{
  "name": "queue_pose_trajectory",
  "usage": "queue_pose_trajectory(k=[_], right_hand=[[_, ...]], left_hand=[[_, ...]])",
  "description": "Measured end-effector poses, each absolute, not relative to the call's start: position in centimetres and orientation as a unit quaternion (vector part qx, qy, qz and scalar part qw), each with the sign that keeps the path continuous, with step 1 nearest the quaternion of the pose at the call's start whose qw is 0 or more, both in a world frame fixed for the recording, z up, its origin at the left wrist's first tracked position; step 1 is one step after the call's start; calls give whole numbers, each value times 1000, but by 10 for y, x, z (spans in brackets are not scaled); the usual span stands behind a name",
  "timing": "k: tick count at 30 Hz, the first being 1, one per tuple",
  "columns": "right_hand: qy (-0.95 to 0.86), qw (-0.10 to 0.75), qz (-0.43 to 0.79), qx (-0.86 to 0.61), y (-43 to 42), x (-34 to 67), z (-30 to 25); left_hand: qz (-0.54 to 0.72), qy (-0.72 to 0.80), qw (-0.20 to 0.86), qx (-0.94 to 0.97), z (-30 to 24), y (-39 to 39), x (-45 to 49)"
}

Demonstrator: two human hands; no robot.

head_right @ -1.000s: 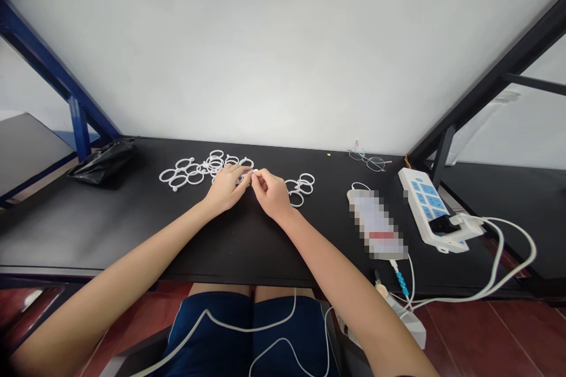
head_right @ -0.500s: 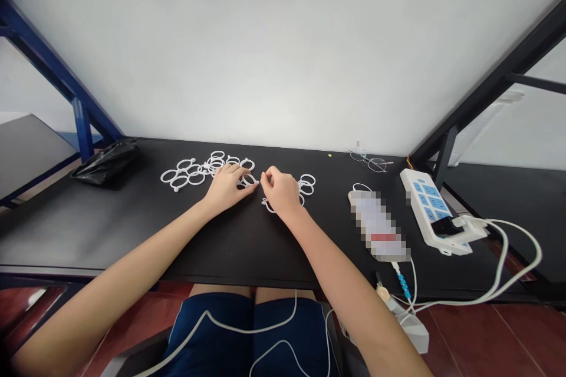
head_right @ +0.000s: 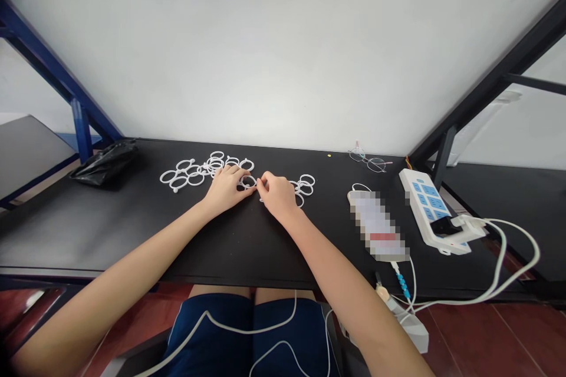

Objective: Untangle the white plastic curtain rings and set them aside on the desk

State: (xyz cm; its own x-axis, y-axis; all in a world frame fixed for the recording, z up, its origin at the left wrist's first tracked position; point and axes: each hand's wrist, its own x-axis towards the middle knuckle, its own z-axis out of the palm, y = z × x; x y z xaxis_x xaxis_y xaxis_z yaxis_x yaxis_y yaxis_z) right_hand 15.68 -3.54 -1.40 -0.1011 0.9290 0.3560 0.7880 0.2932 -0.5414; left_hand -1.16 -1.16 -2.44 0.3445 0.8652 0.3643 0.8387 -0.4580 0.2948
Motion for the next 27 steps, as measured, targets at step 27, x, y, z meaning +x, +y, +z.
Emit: queue_pose_trajectory(k=[27], right_hand=[[-780, 333, 92, -521, -29, 157, -26]], left_hand=[[214, 537, -4, 816, -28, -12, -11]])
